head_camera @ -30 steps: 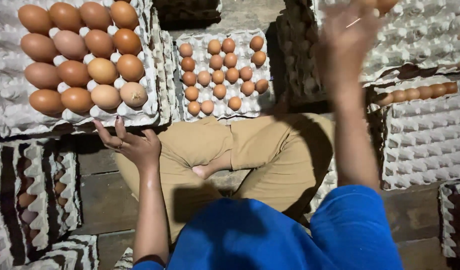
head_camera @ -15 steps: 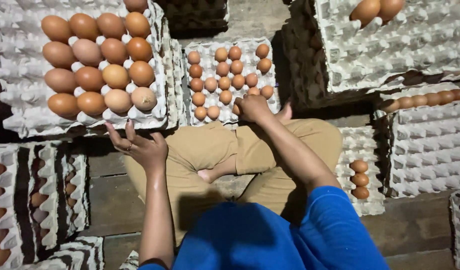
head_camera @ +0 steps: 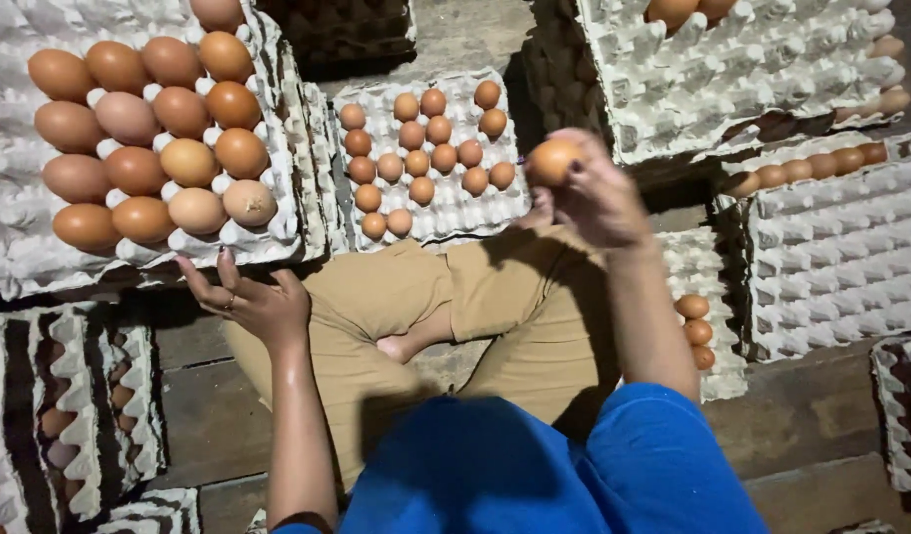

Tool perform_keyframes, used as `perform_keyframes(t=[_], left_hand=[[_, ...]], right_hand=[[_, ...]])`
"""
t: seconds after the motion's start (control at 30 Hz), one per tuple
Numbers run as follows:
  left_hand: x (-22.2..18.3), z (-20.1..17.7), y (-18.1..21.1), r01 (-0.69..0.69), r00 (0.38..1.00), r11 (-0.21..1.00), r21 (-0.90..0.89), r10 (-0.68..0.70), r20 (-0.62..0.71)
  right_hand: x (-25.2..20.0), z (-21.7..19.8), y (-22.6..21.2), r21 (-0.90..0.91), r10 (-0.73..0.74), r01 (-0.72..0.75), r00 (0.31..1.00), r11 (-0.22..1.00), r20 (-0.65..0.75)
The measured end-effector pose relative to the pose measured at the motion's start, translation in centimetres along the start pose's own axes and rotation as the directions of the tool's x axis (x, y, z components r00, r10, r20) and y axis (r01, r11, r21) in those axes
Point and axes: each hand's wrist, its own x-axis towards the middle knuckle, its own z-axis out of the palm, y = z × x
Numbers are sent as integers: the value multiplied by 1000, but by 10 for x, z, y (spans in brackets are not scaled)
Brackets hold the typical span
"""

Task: Sorting brown eggs by hand and placing them into cardboard egg trays.

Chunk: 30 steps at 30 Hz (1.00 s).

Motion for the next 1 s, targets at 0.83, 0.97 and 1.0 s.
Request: perform_keyframes(t=[0.83, 0.97, 1.0], left_hand=[[3, -21, 13, 116, 981, 988, -104, -97, 171], [3, -19, 13, 130, 978, 985, -113, -108, 177], [4, -19, 13, 130, 980, 984, -122, -108, 168]], right_hand=[[68, -18, -115, -939, -551, 52, 798, -340, 244], [84, -25, -115, -911, -510, 96, 803, -400, 309], [89, -34, -114, -921, -525, 52, 809, -386, 265]])
